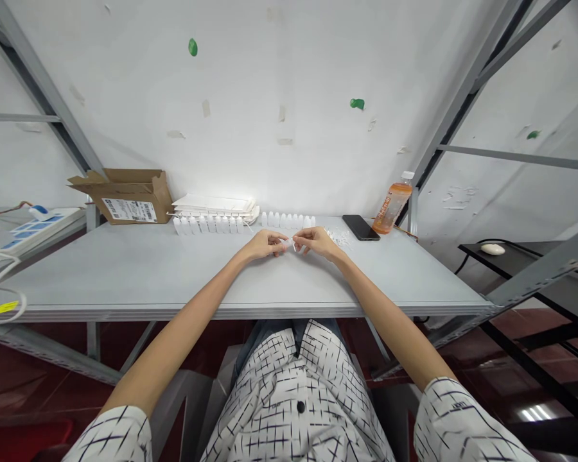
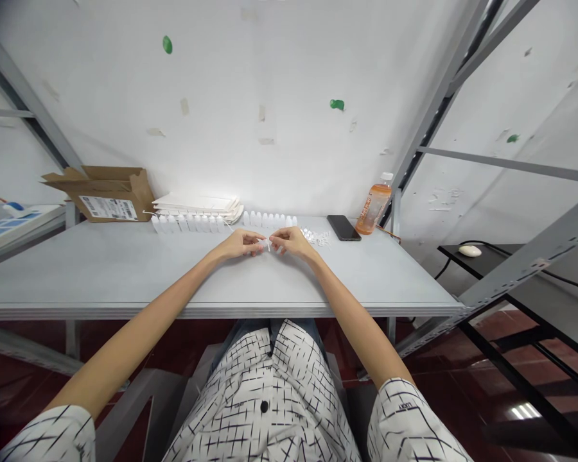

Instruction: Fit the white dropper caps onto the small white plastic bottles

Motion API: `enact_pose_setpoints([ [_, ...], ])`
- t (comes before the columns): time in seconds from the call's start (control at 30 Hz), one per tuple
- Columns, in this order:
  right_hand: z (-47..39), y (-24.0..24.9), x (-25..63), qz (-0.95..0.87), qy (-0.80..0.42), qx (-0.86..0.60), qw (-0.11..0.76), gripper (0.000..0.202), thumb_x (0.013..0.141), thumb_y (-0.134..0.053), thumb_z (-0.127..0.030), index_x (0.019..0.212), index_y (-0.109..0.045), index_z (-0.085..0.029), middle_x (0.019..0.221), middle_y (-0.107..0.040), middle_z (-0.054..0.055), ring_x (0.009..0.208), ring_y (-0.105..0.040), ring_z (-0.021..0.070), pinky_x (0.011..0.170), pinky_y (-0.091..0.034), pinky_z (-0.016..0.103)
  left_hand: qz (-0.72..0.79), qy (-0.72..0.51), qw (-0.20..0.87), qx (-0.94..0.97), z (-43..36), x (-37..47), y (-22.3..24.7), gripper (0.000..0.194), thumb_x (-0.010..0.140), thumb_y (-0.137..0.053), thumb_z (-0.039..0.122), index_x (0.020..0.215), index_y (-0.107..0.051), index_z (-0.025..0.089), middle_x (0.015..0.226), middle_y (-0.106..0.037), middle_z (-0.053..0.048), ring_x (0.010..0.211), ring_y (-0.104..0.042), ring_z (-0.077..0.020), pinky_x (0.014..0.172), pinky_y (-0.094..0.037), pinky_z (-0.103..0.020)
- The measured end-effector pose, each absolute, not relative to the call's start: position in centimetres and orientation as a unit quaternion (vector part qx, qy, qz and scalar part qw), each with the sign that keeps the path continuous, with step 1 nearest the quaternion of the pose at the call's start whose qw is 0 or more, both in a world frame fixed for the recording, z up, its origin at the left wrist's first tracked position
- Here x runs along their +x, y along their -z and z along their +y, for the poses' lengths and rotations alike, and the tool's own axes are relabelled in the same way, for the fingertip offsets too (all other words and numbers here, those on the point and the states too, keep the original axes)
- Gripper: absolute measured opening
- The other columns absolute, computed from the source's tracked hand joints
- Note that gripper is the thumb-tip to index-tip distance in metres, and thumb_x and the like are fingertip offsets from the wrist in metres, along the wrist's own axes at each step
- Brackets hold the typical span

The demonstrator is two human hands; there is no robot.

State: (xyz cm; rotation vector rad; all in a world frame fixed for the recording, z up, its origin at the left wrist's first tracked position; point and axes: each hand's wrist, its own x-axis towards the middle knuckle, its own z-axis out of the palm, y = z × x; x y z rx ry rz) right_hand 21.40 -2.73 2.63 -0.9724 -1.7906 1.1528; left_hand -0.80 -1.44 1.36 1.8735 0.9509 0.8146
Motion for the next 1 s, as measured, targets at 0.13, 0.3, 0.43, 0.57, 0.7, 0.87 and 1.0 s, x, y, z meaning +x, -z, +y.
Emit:
enact_pose_setpoints([
  [0.13, -2.7, -2.3, 21.2, -0.715, -0.425, -0.410, 0.375, 0.047, 0.075, -0.076, -0.059, 0.067, -0.065, -0.014, 0.059, -0.063, 0.004, 0.055, -0.059, 0.0138, 0.048, -0.050, 0.024, 0.377, -0.330, 0.414, 0.760, -1.2, -0.8, -1.1, 0.062, 0.067, -0.083, 0.050, 0.113, -0.074, 0.009, 0.072, -0.070, -0.006, 0.060, -0.061, -0.0150, 0.064, -0.049, -0.032],
  [0.3, -2.2, -1.6, 21.1, -0.726, -0.384, -0.448, 0.353, 0.058, 0.084, -0.063, -0.067, 0.057, -0.057, -0.016, 0.049, -0.054, 0.000, 0.044, -0.051, 0.0101, 0.044, -0.038, 0.022, 0.372, -0.331, 0.405, 0.767, -1.3, -0.7, -1.1, 0.066, 0.065, -0.083, 0.055, 0.111, -0.075, 0.008, 0.071, -0.070, -0.006, 0.061, -0.062, -0.0163, 0.063, -0.050, -0.031],
  [0.43, -2.1, -1.6, 20.7, -0.711, -0.399, -0.466, 0.342, 0.064, 0.091, -0.054, -0.068, 0.056, -0.057, -0.014, 0.048, -0.054, 0.001, 0.040, -0.047, 0.0078, 0.045, -0.036, 0.022, 0.374, -0.334, 0.405, 0.764, -1.4, -0.6, -1.3, 0.064, 0.065, -0.083, 0.054, 0.110, -0.075, 0.008, 0.073, -0.070, -0.006, 0.060, -0.062, -0.0155, 0.062, -0.050, -0.031],
  [0.57, -2.3, -2.1, 20.6, -0.677, -0.422, -0.485, 0.359, 0.059, 0.094, -0.051, -0.065, 0.072, -0.064, -0.012, 0.063, -0.065, 0.007, 0.041, -0.053, 0.0093, 0.041, -0.034, 0.022, 0.383, -0.339, 0.407, 0.757, -1.4, -0.7, -1.5, 0.060, 0.067, -0.083, 0.049, 0.110, -0.075, 0.008, 0.076, -0.070, -0.007, 0.060, -0.062, -0.0150, 0.059, -0.049, -0.029],
  [0.7, -2.8, -2.9, 21.0, -0.698, -0.414, -0.446, 0.377, 0.045, 0.080, -0.074, -0.058, 0.086, -0.068, -0.014, 0.077, -0.071, 0.007, 0.048, -0.058, 0.0099, 0.040, -0.036, 0.020, 0.396, -0.341, 0.403, 0.751, -1.5, -0.7, -1.7, 0.055, 0.069, -0.082, 0.043, 0.111, -0.075, 0.008, 0.078, -0.070, -0.008, 0.058, -0.063, -0.0140, 0.057, -0.049, -0.027],
  [0.87, -2.8, -2.6, 21.0, -0.705, -0.421, -0.444, 0.359, 0.046, 0.074, -0.079, -0.058, 0.073, -0.066, -0.014, 0.068, -0.070, 0.006, 0.051, -0.061, 0.0120, 0.041, -0.037, 0.019, 0.399, -0.337, 0.405, 0.750, -1.6, -0.8, -1.8, 0.052, 0.069, -0.083, 0.040, 0.110, -0.075, 0.008, 0.078, -0.070, -0.007, 0.060, -0.063, -0.0145, 0.059, -0.051, -0.028],
  [1.0, -2.4, -2.1, 20.7, -0.703, -0.417, -0.470, 0.333, 0.066, 0.087, -0.055, -0.072, 0.061, -0.064, -0.012, 0.062, -0.067, 0.010, 0.045, -0.058, 0.0115, 0.039, -0.036, 0.021, 0.398, -0.333, 0.399, 0.756, -1.6, -0.8, -1.8, 0.053, 0.069, -0.083, 0.042, 0.109, -0.075, 0.008, 0.082, -0.072, -0.009, 0.060, -0.064, -0.0150, 0.059, -0.051, -0.029],
])
